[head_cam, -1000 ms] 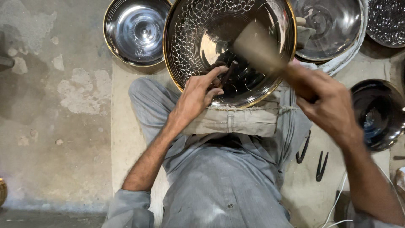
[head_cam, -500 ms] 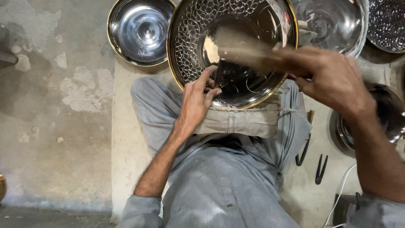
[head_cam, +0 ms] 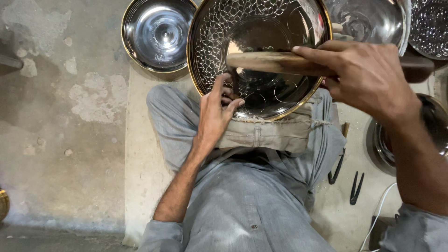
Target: The person sits on the floor and uses a wooden mallet to hammer a metal bowl held on their lap. They repeatedly strike the interior surface to create a textured pattern, occasionally adjusting the bowl's position.
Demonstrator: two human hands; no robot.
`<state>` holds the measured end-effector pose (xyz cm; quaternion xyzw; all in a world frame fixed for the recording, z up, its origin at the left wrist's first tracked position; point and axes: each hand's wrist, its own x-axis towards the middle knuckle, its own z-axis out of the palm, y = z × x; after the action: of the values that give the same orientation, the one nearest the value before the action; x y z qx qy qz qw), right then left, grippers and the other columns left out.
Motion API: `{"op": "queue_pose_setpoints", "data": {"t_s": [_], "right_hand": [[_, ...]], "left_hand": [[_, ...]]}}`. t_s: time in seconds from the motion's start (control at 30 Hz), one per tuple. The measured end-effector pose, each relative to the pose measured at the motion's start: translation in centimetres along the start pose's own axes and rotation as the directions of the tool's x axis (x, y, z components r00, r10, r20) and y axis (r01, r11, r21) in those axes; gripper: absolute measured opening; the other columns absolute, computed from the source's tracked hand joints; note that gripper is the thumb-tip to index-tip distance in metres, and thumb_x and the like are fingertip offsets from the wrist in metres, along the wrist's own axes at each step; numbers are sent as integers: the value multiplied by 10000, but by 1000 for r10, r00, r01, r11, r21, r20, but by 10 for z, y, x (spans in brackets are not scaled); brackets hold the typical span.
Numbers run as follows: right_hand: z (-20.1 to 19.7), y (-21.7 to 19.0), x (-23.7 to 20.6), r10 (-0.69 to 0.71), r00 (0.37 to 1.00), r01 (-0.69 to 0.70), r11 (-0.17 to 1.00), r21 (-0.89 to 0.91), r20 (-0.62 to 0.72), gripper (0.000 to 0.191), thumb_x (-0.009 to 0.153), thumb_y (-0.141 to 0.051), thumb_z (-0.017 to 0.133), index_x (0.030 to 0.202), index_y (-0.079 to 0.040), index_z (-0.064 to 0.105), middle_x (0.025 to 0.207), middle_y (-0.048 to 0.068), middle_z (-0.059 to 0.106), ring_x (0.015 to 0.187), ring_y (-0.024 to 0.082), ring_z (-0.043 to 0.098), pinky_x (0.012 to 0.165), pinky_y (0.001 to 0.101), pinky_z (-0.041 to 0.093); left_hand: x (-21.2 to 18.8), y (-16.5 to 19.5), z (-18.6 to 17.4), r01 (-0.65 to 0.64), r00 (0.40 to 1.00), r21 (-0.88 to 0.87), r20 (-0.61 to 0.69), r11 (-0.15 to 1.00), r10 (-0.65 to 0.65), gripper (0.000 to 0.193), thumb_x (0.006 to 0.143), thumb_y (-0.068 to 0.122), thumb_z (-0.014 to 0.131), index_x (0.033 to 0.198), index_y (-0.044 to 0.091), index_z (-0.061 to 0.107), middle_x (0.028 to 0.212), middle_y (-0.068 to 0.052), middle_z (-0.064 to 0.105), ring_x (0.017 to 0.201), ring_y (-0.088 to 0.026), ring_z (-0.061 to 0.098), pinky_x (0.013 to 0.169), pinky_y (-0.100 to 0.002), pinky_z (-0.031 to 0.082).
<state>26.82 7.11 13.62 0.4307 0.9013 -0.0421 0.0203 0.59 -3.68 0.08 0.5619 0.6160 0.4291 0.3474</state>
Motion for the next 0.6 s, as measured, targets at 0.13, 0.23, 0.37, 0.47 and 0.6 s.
{"op": "queue_pose_setpoints", "data": {"t_s": [0.13,0.23,0.37,0.47,0.6], "right_hand": [[6,1,-13,61,998,-63,988,-140,-19,773,806,-119,751,1520,-363,581,1094,-25,743,710,147,673,519,320,523],[18,5,-29,116,992,-119,991,-57,-48,763,829,-104,753,1528,-358,580,1094,-17,750,688,158,684,554,315,564],[39,14,-45,168,971,-139,976,166,-173,703,939,-121,759,1580,-327,557,1215,52,722,804,182,704,705,314,606],[52,18,-53,197,927,-87,940,329,-319,711,871,-128,787,1516,-219,501,1128,121,698,869,230,696,819,363,603],[56,20,-67,234,970,-223,965,138,-63,758,848,-141,799,1532,-354,552,1253,70,726,862,217,721,759,359,630]], "left_hand": [[9,-1,2,-75,992,-39,95,996,79,599,916,81,788,1439,78,497,962,-132,755,852,-183,778,687,-307,693],[13,1,-2,-84,985,-22,151,996,87,618,870,101,817,1413,68,524,937,-114,760,816,-179,769,696,-321,674],[14,6,-6,-101,979,18,179,995,96,629,858,109,818,1419,62,538,929,-113,764,813,-179,761,721,-334,630],[15,10,-4,-165,969,7,188,986,160,616,875,104,805,1431,74,542,966,-119,767,852,-177,769,744,-318,638],[15,14,-6,-136,968,23,215,990,128,620,872,89,803,1435,77,544,938,-131,770,820,-186,773,718,-342,619]]}}
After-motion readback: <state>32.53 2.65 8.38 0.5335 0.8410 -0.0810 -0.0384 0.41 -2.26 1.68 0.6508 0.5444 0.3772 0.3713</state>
